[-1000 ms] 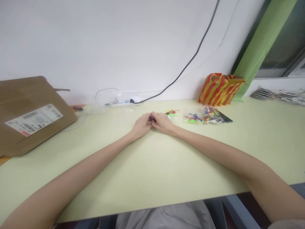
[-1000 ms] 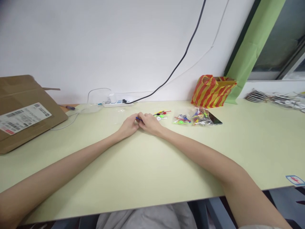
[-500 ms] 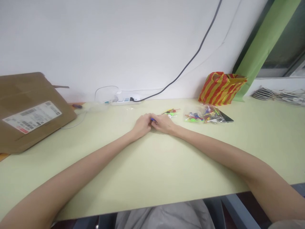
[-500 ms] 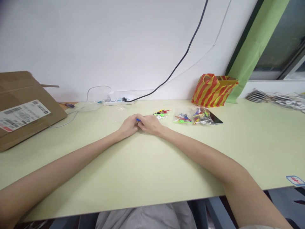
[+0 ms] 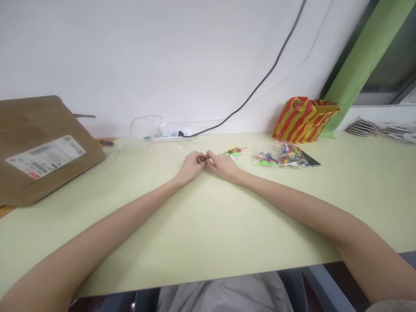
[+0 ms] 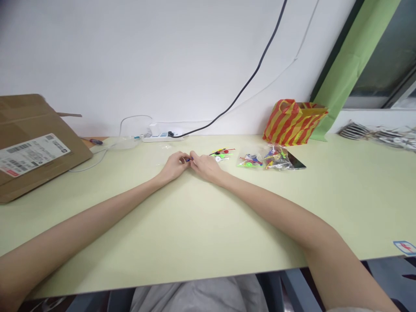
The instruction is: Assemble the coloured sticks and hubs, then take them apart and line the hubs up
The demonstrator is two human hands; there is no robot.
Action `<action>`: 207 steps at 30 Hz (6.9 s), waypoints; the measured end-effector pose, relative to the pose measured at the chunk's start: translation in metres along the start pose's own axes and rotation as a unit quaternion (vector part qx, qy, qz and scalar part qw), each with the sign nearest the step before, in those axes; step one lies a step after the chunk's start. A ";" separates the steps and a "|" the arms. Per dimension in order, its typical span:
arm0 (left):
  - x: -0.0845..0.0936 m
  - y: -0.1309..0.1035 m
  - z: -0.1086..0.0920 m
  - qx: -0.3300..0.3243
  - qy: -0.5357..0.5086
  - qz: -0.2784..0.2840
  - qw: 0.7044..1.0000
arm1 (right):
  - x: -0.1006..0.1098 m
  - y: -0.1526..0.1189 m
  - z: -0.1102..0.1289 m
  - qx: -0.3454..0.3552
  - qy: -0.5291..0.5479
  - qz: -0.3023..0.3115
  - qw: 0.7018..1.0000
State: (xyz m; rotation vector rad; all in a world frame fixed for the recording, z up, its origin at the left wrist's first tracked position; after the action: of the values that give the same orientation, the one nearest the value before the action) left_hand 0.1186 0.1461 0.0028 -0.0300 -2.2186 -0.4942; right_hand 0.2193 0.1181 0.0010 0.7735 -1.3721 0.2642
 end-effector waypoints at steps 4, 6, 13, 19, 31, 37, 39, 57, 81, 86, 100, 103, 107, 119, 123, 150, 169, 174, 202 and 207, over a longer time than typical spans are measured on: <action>-0.001 -0.002 -0.006 -0.018 -0.014 0.002 1.000 | 0.000 -0.001 0.000 -0.005 -0.007 0.012 1.000; -0.006 -0.004 -0.010 -0.030 -0.016 0.021 0.999 | 0.001 -0.001 -0.002 -0.017 -0.006 0.009 1.000; -0.019 -0.013 -0.025 -0.070 -0.027 0.104 0.992 | 0.006 -0.003 -0.019 -0.094 0.022 -0.030 0.995; -0.028 -0.053 -0.061 -0.120 -0.095 0.219 0.964 | 0.009 -0.002 -0.032 -0.060 0.182 -0.124 0.974; 0.003 -0.043 -0.013 0.131 -0.402 0.041 0.905 | 0.007 0.001 -0.026 0.015 0.328 -0.157 0.931; -0.006 -0.040 -0.013 0.103 -0.321 0.060 0.940 | -0.003 0.001 -0.053 -0.072 0.435 -0.189 0.878; -0.009 -0.040 -0.018 0.081 -0.286 0.075 0.952 | -0.004 0.004 -0.053 -0.069 0.431 -0.178 0.882; -0.011 -0.023 0.009 0.026 -0.036 0.036 0.998 | -0.011 0.005 -0.044 -0.052 0.518 -0.145 0.841; -0.002 -0.015 -0.001 -0.110 0.182 0.036 0.977 | 0.028 -0.006 -0.114 -0.004 0.194 0.104 0.975; 0.022 -0.030 -0.024 -0.155 0.161 -0.045 0.974 | 0.019 -0.006 -0.099 0.026 0.208 0.130 0.969; 0.039 -0.099 -0.069 -0.114 0.005 -0.009 0.993 | 0.044 -0.081 0.021 -0.033 0.343 -0.202 0.917; 0.034 -0.099 -0.072 -0.126 -0.012 -0.005 0.992 | 0.050 -0.083 0.028 -0.004 0.360 -0.245 0.900; 0.033 -0.098 -0.074 -0.125 -0.040 0.000 0.991 | 0.058 -0.082 0.032 0.033 0.382 -0.244 0.891; 0.033 -0.109 -0.082 -0.224 0.061 -0.039 0.972 | 0.032 -0.073 0.019 -0.043 0.580 -0.185 0.792; 0.037 -0.113 -0.089 -0.226 0.039 -0.054 0.972 | 0.035 -0.073 0.023 -0.038 0.594 -0.176 0.784; 0.034 -0.101 -0.084 -0.192 -0.049 0.054 0.979 | 0.008 -0.062 0.037 -0.033 0.776 -0.051 0.627; 0.032 -0.051 -0.001 -0.118 0.114 0.008 0.986 | -0.003 -0.058 -0.020 -0.118 0.647 -0.166 0.734; 0.008 -0.023 0.008 -0.080 0.176 0.053 0.980 | -0.022 -0.027 -0.039 -0.176 0.533 -0.149 0.814; -0.003 -0.048 -0.005 -0.064 0.231 0.099 0.966 | -0.027 0.020 -0.050 -0.149 0.328 -0.130 0.924; 0.000 -0.050 -0.006 -0.060 0.231 0.095 0.966 | -0.026 0.018 -0.049 -0.146 0.369 -0.135 0.908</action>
State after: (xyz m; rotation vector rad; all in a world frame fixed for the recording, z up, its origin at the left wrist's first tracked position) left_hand 0.1137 0.0980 -0.0110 -0.1722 -1.7072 -0.4729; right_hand 0.2411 0.1691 -0.0178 0.5184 -0.5581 0.1060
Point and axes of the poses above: each hand's wrist, its own y-axis towards the middle knuckle, its own x-axis out of the back of the hand, z = x × y, the point moved 10 cm from there along y, towards the middle knuckle, and after that the axes turned 10 degrees about x, right-handed, at the moved point
